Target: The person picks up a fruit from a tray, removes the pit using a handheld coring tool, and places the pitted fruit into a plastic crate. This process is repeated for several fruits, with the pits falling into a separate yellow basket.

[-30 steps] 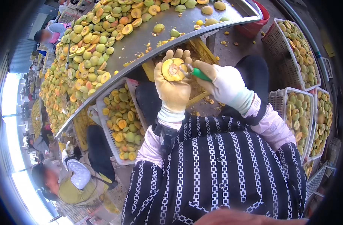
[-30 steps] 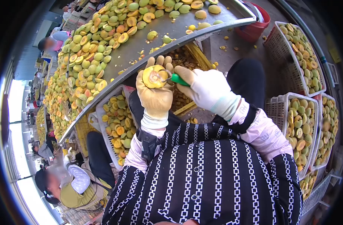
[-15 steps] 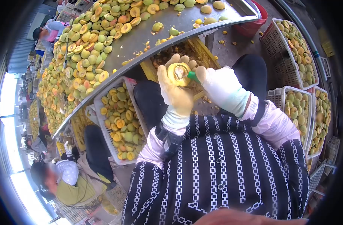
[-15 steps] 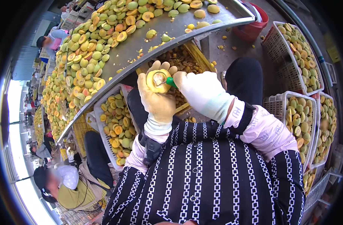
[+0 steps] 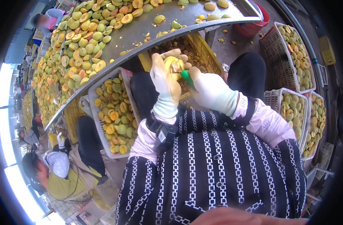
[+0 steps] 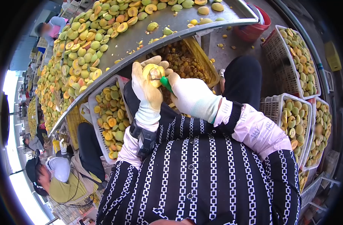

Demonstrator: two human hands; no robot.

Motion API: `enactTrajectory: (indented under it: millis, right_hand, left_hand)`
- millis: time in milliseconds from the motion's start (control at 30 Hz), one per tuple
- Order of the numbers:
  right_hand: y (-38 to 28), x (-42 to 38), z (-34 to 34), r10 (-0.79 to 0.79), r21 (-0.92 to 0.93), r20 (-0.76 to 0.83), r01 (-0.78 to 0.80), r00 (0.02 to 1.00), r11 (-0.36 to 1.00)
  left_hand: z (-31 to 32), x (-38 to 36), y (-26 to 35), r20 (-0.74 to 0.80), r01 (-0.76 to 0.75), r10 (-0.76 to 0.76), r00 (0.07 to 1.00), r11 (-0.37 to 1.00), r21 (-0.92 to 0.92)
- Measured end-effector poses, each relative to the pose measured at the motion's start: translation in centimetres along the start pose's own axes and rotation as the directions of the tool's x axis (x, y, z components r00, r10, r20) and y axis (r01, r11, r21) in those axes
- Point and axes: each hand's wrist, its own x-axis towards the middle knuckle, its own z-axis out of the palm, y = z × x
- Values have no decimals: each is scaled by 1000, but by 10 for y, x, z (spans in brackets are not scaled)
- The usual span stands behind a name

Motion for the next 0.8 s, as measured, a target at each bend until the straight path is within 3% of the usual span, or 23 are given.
enactTrajectory:
  millis: [67, 167, 233, 300, 333, 367, 400, 433, 467, 500, 567, 600, 633, 700, 767, 800]
  right_hand:
    - [-1, 5, 2, 15, -28, 19, -15, 1000, 999]
    - [-9, 12, -1, 97, 489, 290, -235, 952, 840]
    - [-10, 18, 1, 123, 417, 272, -232, 954, 879]
    - [0, 26, -3, 93, 343, 290, -194, 952, 919]
    - [-1, 33, -10, 57, 366, 326, -182, 944, 913]
    - [-3, 33, -27, 151, 487, 517, -435, 842, 757]
    - [1, 32, -27, 120, 579, 571, -501, 813, 643]
    - [5, 32, -29, 80, 652, 613, -561, 786, 510]
    - [4, 31, -28, 85, 654, 611, -562, 787, 506]
    - [-1, 30, -27, 85, 649, 603, -549, 793, 527]
    - [-3, 30, -21, 87, 636, 601, -541, 795, 551]
    - [0, 30, -12, 144, 457, 496, -398, 856, 795]
    - [3, 30, -5, 152, 205, 376, -242, 914, 949]
    - [11, 28, -6, 122, 255, 384, -233, 915, 939]
    - [16, 26, -10, 37, 517, 513, -342, 858, 785]
    - [10, 26, -22, 1, 625, 672, -567, 741, 537]
  left_hand:
    - [-3, 4, 3, -2, -6, 6, 1000, 999, 34]
    - [-7, 3, -1, -37, -46, 52, 998, 988, 150]
    - [-10, 9, -3, -58, -84, 92, 994, 989, 118]
    - [-18, 19, -4, 0, 34, -34, 999, 995, 93]
    - [-19, 20, -4, 42, 14, -19, 999, 993, 118]
    - [-19, 20, -3, 83, -6, -6, 997, 990, 140]
    - [-11, 13, -2, 99, -156, 145, 984, 981, 116]
    - [-11, 13, -4, 100, -154, 143, 985, 981, 116]
    - [-12, 13, -8, 92, -204, 193, 977, 971, 128]
    - [-15, 12, -12, 81, -252, 243, 967, 958, 139]
    - [-22, 15, -18, 68, -171, 163, 984, 977, 124]
    - [-25, 19, -22, 92, 8, -2, 996, 998, -55]
    - [-28, 21, -26, 145, 188, -158, 977, 956, -224]
    - [-32, 21, -30, 156, 255, -219, 963, 928, -272]
    - [-35, 17, -30, 166, 220, -199, 966, 968, -124]
    - [-33, 15, -26, 157, 124, -120, 980, 992, -10]
